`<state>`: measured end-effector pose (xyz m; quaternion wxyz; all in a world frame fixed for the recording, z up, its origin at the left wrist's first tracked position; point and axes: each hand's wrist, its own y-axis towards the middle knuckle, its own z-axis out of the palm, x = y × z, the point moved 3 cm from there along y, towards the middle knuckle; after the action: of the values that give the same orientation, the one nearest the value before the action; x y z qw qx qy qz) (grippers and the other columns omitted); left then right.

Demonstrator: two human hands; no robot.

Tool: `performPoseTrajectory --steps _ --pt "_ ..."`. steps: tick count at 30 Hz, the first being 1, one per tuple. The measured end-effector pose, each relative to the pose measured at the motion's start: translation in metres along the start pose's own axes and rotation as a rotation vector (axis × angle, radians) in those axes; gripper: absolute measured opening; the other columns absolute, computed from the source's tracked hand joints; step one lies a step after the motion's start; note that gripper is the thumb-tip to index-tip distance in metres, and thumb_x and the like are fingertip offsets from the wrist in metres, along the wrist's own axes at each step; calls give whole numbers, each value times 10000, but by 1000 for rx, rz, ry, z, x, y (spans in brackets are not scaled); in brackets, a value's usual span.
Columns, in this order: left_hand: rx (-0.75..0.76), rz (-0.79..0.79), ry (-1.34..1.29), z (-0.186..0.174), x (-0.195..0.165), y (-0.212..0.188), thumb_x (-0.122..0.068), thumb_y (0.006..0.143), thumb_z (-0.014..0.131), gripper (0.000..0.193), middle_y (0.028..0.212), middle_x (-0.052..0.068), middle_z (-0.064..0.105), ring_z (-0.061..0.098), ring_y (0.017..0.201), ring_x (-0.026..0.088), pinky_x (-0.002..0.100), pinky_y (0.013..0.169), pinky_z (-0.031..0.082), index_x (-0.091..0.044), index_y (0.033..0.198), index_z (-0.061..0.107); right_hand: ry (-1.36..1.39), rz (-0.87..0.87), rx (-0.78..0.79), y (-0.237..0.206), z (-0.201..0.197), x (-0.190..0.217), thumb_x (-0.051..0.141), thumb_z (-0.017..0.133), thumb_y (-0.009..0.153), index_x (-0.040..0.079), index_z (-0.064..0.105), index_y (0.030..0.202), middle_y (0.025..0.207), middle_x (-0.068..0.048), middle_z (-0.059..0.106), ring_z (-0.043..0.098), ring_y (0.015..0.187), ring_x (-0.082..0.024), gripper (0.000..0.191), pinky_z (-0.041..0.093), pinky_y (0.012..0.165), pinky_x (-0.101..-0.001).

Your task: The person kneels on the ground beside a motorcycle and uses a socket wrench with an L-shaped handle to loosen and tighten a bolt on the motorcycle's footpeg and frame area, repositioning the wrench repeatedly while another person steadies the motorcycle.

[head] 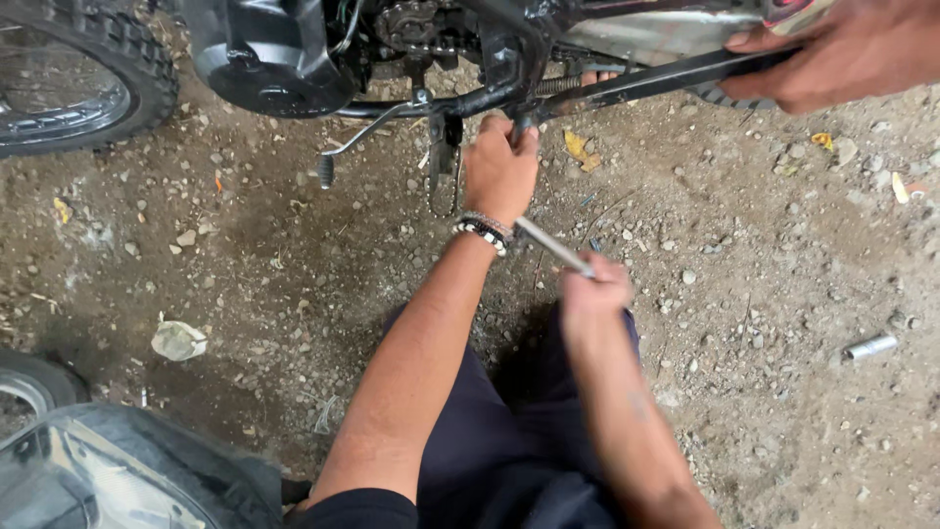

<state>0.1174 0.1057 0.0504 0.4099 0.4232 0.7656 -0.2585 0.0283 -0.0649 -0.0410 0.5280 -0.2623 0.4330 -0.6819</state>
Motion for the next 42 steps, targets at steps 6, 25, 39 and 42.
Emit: performPoseTrajectory --steps 6,25,39,42 --pt "386 -656 -1389 24 41 6 -156 1024 556 155 775 90 607 483 488 61 188 353 342 -8 988 528 -690 -234 1094 -115 176 26 252 526 1119 176 302 693 566 37 277 273 459 -109 487 270 450 -313" --pt "280 -509 -777 1 19 1 -207 957 645 252 766 100 650 500 501 106 243 364 369 -14 1044 510 -274 -176 321 -27 45 56 162 466 1039 161 296 600 503 45 279 259 400 -99 472 334 360 -262" --pt "52 -69 303 9 -16 -10 -270 981 590 332 886 268 725 714 861 474 563 716 585 -14 1172 498 -256 105 72 50 -34 -33 11 366 922 83 379 684 649 -56 459 487 535 -175 249 542 588 -318" --pt "60 -13 262 9 -12 -7 -245 1002 592 359 881 291 718 718 850 482 551 722 588 26 1197 460 -214 144 112 50 -30 -38 43 372 936 118 348 642 620 -23 425 438 483 -158 304 508 541 -306"
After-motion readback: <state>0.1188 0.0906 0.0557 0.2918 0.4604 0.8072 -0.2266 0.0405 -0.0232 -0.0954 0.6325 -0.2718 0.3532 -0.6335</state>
